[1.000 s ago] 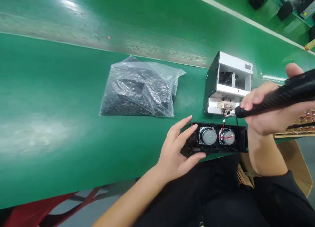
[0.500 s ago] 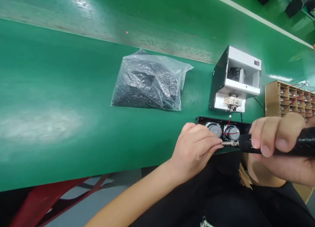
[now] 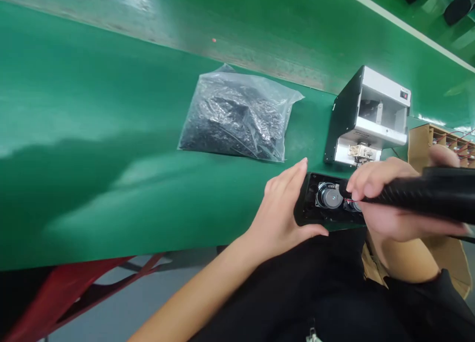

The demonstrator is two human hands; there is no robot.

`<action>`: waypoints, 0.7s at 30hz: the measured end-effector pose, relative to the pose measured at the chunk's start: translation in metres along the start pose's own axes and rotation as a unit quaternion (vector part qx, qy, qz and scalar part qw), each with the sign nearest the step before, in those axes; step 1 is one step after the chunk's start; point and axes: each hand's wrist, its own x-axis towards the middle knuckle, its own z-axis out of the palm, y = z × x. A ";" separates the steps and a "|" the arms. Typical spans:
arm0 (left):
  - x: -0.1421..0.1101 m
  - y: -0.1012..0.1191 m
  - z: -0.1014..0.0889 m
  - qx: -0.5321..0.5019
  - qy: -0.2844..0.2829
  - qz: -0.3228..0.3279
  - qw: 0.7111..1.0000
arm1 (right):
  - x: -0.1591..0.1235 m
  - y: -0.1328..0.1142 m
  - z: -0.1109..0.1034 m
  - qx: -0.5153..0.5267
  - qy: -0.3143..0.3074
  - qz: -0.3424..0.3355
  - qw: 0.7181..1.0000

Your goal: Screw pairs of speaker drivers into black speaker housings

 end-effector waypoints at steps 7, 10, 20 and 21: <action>-0.004 -0.018 0.015 -0.019 -0.077 -0.012 0.997 | 0.003 0.040 0.002 -0.005 -0.057 -0.052 0.997; -0.003 -0.017 0.014 -0.020 -0.065 -0.001 0.998 | 0.003 0.039 0.002 0.000 -0.068 -0.046 0.997; -0.003 -0.019 0.015 -0.029 -0.067 -0.011 0.997 | 0.004 0.041 -0.001 0.005 -0.080 -0.030 0.996; -0.004 -0.019 0.015 -0.031 -0.067 -0.012 0.997 | 0.004 0.042 0.000 0.008 -0.080 -0.033 0.996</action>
